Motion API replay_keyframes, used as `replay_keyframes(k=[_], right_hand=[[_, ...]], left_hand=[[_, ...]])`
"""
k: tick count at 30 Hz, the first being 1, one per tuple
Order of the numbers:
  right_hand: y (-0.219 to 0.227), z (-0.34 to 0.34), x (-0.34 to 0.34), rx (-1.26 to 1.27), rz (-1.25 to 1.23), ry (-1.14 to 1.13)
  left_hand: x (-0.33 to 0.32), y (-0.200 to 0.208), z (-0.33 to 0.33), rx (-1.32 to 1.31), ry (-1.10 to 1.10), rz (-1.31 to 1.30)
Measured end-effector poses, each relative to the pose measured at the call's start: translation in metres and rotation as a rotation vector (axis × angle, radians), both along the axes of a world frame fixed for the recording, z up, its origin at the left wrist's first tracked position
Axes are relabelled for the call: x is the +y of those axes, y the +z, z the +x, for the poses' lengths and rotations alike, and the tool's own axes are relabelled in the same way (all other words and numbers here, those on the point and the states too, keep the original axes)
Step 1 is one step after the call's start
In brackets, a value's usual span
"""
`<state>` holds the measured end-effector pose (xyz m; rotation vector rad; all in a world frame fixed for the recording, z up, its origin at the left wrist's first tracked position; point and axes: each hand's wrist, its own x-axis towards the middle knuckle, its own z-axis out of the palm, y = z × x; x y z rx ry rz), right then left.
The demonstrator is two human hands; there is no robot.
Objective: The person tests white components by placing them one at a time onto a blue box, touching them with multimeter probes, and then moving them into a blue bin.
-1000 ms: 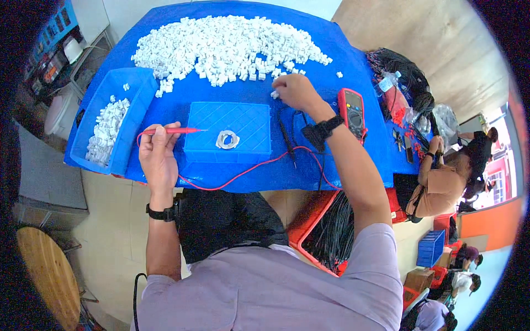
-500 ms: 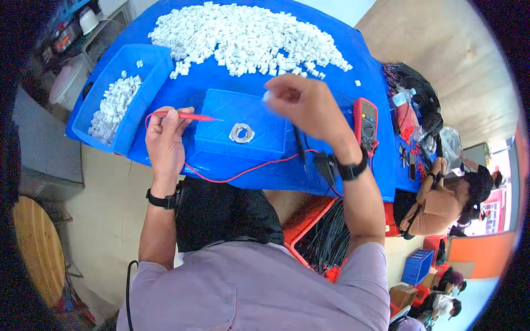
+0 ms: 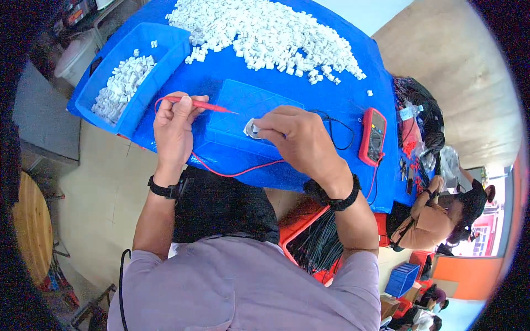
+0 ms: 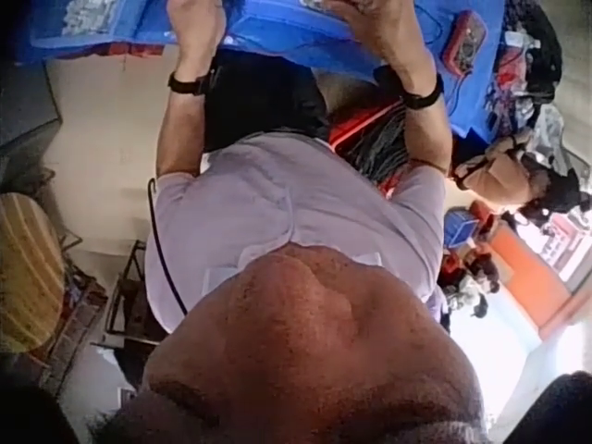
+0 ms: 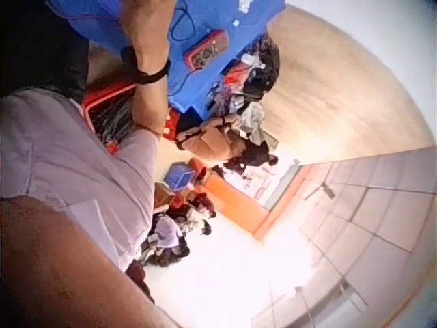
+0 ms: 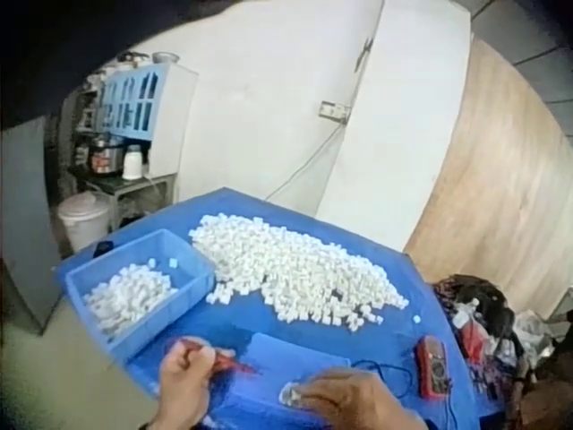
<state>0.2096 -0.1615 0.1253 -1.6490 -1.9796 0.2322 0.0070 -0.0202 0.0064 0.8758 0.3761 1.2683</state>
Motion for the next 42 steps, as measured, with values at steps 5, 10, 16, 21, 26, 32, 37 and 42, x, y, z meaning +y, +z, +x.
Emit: replay_keyframes(k=[5, 10, 16, 21, 26, 32, 37, 42], right_hand=[[-0.007, 0.000, 0.000, -0.035, 0.055, 0.029], [-0.015, -0.001, -0.004, -0.035, 0.099, -0.006], [-0.030, -0.010, -0.012, -0.146, 0.249, 0.023], [-0.039, -0.025, -0.021, -0.255, 0.323, -0.060], [-0.051, -0.025, -0.019, -0.396, 0.405, -0.063], [-0.049, -0.036, -0.031, -0.482, 0.393, -0.207], [-0.046, -0.031, -0.038, -0.386, 0.400, -0.318], [-0.033, 0.035, -0.062, -0.146, 0.136, -0.712]], left_hand=[[0.001, -0.004, -0.001, 0.005, -0.019, 0.014], [0.000, -0.002, 0.001, -0.001, -0.002, 0.004], [0.000, -0.004, 0.000, 0.010, 0.007, 0.010], [0.001, -0.005, 0.001, 0.034, 0.010, 0.021], [0.001, -0.005, 0.001, 0.017, -0.024, 0.015], [0.004, -0.004, 0.004, 0.027, -0.010, 0.008], [0.006, -0.008, -0.005, 0.059, 0.022, 0.043], [0.000, 0.000, 0.004, 0.033, -0.036, 0.044]])
